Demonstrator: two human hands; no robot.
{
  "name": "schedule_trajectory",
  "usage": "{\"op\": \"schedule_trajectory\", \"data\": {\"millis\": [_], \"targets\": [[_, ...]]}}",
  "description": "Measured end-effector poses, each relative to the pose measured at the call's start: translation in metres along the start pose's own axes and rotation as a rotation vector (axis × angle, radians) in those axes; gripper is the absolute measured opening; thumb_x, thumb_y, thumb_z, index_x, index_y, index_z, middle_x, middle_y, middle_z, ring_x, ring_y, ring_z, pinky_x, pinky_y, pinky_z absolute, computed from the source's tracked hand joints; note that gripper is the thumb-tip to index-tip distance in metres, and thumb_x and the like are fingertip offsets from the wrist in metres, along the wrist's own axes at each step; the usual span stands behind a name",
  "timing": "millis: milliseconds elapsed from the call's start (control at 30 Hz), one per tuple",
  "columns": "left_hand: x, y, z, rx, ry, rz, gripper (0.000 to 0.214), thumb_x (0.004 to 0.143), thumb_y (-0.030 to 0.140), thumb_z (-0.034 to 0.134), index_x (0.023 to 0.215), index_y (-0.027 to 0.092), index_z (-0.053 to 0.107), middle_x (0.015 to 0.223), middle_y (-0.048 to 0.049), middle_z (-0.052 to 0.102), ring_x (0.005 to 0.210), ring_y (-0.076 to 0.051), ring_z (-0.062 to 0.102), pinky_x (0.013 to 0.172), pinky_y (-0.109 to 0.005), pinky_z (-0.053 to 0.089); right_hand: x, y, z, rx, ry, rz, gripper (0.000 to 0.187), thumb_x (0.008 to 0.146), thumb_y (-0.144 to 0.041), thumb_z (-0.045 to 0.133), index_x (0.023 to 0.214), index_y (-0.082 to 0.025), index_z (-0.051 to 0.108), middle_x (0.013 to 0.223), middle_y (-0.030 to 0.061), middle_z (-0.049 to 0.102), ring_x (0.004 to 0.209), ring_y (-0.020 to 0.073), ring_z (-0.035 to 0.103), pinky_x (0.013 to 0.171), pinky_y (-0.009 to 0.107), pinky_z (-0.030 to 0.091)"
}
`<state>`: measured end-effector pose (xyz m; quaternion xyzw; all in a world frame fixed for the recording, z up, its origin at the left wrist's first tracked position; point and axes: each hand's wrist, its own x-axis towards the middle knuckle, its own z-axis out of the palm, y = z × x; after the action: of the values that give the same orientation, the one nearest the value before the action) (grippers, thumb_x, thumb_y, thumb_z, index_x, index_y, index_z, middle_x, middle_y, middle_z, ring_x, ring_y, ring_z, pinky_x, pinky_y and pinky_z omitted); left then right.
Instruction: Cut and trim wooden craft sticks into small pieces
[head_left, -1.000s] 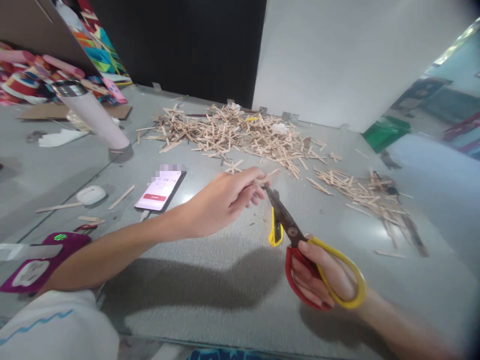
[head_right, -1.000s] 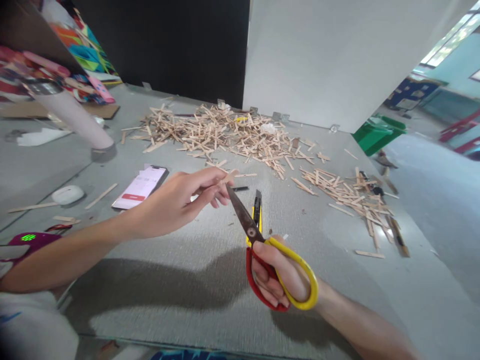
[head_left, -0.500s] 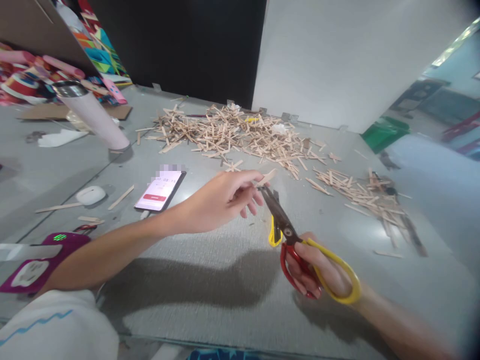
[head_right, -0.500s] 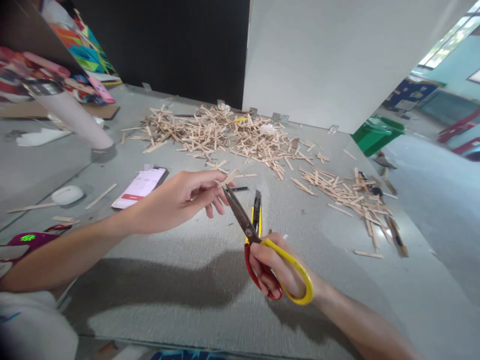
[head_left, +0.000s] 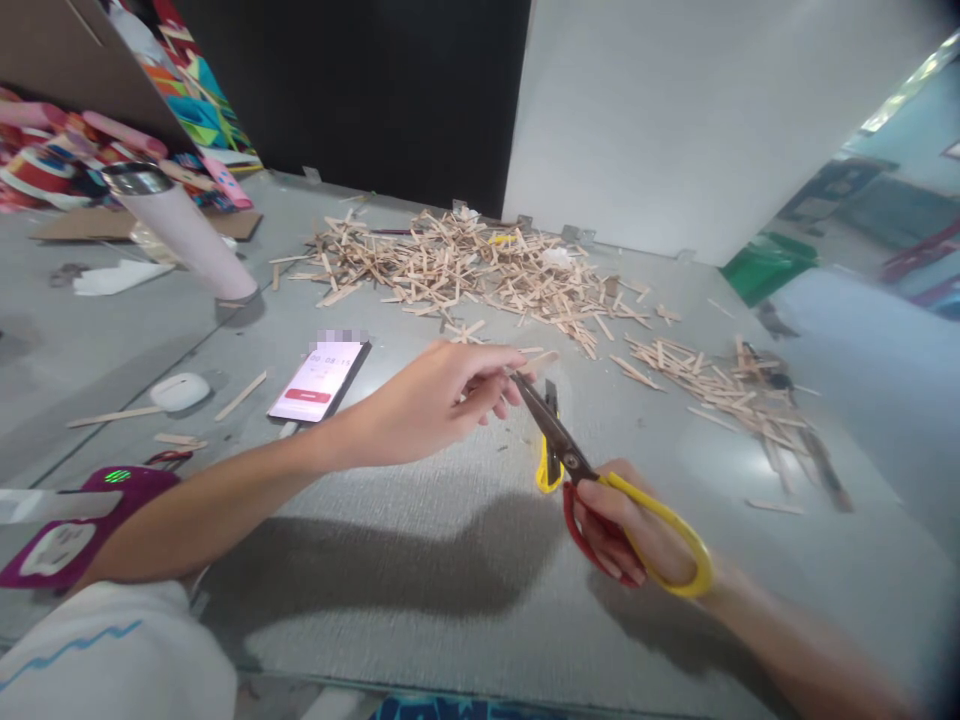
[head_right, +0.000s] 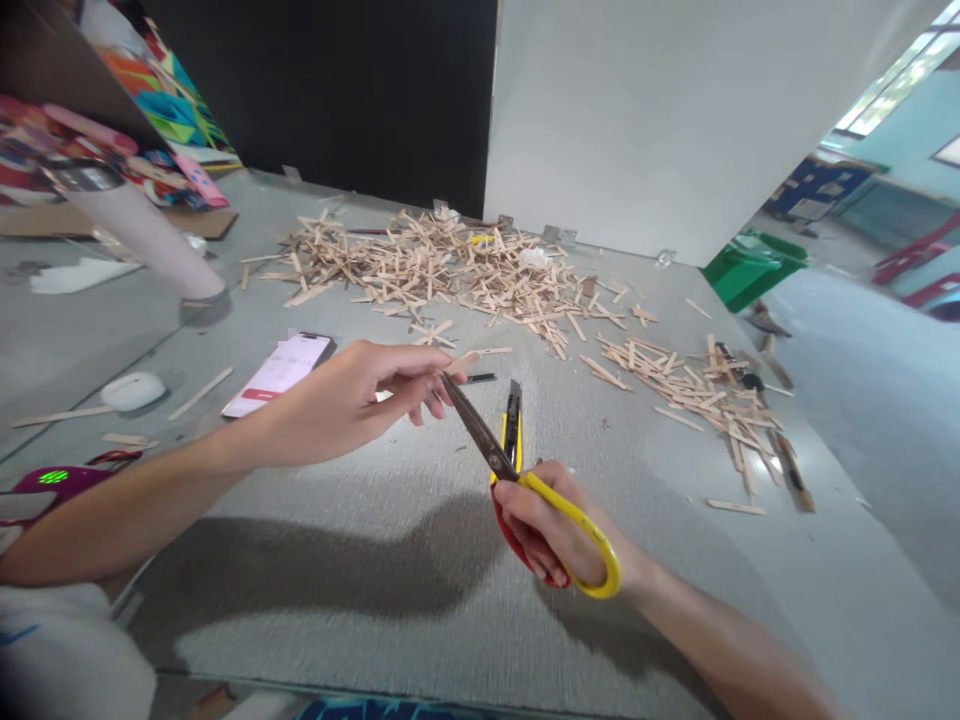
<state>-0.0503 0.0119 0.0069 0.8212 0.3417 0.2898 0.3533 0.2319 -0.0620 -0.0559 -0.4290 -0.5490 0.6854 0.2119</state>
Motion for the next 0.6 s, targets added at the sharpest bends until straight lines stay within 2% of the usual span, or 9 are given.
{"op": "schedule_trajectory", "data": {"millis": [200,300,467,533,600], "targets": [[0.003,-0.004,0.002,0.165,0.043,0.055,0.032,0.110,0.012,0.048,0.122,0.017,0.077,0.091,-0.0034,0.082,0.078,-0.014,0.077,0.072,-0.023,0.054,0.003,-0.003,0.000,-0.094,0.063,-0.015,0.073,0.107,-0.068,0.058,0.051,-0.022,0.052,0.036,-0.0043,0.045,0.030,0.0072,0.033,0.036,0.023,0.028],[0.006,-0.009,0.005,0.269,0.052,0.080,0.037,0.109,0.010,0.047,0.128,0.018,0.077,0.094,-0.0032,0.083,0.081,-0.015,0.077,0.077,-0.024,0.054,0.005,-0.001,0.001,-0.069,0.044,-0.015,0.076,0.108,-0.068,0.056,0.048,-0.022,0.049,0.034,-0.0040,0.042,0.029,0.0074,0.035,0.035,0.022,0.028],[0.010,-0.026,0.011,0.499,0.002,0.130,0.051,0.104,0.000,0.042,0.141,0.021,0.071,0.128,-0.0096,0.082,0.109,-0.023,0.079,0.096,-0.034,0.057,0.011,-0.001,0.001,0.319,-0.082,0.113,0.064,0.102,-0.070,0.058,0.057,-0.025,0.047,0.031,-0.0100,0.032,0.024,0.0076,0.024,0.029,0.021,0.029],[0.012,-0.033,0.010,0.649,-0.024,0.070,0.058,0.096,-0.005,0.042,0.144,0.018,0.067,0.130,-0.0142,0.080,0.113,-0.029,0.079,0.098,-0.041,0.059,0.013,-0.003,0.001,0.425,-0.107,0.124,0.061,0.100,-0.069,0.061,0.060,-0.025,0.048,0.032,-0.0112,0.032,0.024,0.0070,0.022,0.028,0.020,0.031],[0.015,-0.037,0.006,0.724,0.010,-0.039,0.055,0.095,-0.005,0.042,0.141,0.013,0.066,0.120,-0.0178,0.081,0.107,-0.031,0.080,0.093,-0.043,0.061,0.015,-0.005,0.001,0.448,-0.079,0.092,0.061,0.098,-0.068,0.064,0.060,-0.024,0.048,0.033,-0.0109,0.033,0.024,0.0064,0.023,0.029,0.019,0.032]]}}
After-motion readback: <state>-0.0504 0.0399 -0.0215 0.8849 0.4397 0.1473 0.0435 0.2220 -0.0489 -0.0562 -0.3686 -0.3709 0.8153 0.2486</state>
